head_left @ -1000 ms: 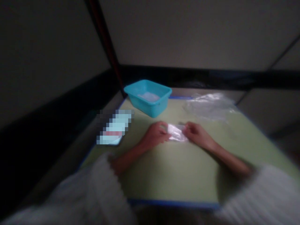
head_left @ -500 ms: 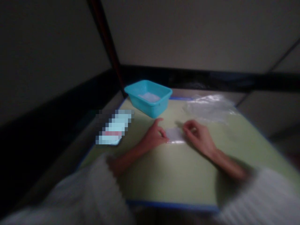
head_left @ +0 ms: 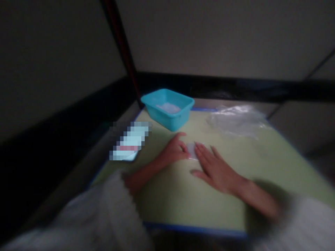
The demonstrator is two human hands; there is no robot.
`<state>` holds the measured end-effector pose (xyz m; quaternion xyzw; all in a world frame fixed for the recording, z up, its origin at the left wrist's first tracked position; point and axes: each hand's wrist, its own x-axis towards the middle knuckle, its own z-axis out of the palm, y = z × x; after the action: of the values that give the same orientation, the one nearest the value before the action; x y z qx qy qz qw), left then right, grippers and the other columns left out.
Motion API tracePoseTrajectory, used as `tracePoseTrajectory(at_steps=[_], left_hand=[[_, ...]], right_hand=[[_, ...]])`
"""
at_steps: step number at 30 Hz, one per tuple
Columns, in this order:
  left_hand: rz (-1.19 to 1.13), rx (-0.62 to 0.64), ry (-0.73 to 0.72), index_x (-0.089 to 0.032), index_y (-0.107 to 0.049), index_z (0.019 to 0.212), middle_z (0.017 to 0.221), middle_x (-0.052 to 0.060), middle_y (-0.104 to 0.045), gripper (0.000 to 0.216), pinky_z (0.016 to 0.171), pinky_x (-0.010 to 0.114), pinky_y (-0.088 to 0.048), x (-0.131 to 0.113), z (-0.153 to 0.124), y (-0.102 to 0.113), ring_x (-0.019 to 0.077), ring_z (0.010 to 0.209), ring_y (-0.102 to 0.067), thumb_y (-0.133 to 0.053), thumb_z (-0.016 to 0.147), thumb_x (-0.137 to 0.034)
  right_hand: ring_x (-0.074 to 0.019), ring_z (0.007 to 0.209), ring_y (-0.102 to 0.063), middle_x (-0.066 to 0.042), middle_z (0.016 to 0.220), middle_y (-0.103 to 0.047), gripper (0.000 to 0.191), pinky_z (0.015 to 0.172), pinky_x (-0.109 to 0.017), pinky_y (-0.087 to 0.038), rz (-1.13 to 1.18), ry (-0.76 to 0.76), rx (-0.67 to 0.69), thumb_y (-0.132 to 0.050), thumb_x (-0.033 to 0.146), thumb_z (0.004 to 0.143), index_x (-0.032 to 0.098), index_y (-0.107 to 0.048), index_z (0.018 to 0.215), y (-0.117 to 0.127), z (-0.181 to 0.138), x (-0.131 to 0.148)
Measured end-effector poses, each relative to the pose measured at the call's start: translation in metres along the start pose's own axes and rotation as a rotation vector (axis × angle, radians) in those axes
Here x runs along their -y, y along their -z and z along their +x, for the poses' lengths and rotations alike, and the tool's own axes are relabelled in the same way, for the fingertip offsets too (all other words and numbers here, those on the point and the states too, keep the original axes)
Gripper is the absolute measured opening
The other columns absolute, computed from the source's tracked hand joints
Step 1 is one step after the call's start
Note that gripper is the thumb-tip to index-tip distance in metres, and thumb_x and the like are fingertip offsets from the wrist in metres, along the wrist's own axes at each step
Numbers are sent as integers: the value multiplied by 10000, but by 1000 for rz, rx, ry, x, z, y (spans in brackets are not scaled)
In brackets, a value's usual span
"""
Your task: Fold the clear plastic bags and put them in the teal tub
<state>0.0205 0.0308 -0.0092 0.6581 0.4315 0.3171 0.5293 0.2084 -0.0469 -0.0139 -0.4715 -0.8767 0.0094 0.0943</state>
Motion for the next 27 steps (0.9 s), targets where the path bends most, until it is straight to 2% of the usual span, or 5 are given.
tracePoseTrajectory(at_steps=[11,14,18,22,27], left_hand=[[-29,96,-43,-158,-473,1109,628,-58,-601,569,558,191,-469,7,2,8,108,574,-627,-712,596,-106],[43,17,-71,-139,-494,1075,667,-39,-588,409,516,205,-480,6,0,7,105,521,-609,-635,692,-156],[463,-187,-404,-116,-553,1073,1055,110,-616,339,831,361,-526,-2,-13,-1,221,990,-620,-581,737,-149],[797,31,-689,-57,-421,1312,1419,203,-397,540,1114,430,-305,-3,-26,-12,273,1360,-317,-545,849,-307],[998,131,-672,-28,-289,1399,1479,210,-298,619,1147,422,-230,10,-30,-15,256,1414,-196,-392,935,-427]], right_hand=[[-314,1386,-237,-222,1473,-296,770,1094,-583,-208,7,-18,-9,-242,619,919,76,-242,1465,-2,-1,1],[-306,1388,-237,-217,1480,-281,782,1100,-568,-211,-10,-14,-9,-242,623,917,55,-262,1453,0,-1,1],[-302,1400,-203,-215,1494,-242,798,1108,-558,-199,-49,0,-42,-252,628,912,26,-293,1434,4,0,-1],[-303,1403,-194,-219,1495,-247,825,1111,-559,-188,-45,0,-47,-272,645,898,16,-289,1431,5,3,-6],[-298,1406,-182,-228,1493,-243,861,1114,-550,-190,-12,1,4,-250,665,888,0,-274,1434,2,3,-9]])
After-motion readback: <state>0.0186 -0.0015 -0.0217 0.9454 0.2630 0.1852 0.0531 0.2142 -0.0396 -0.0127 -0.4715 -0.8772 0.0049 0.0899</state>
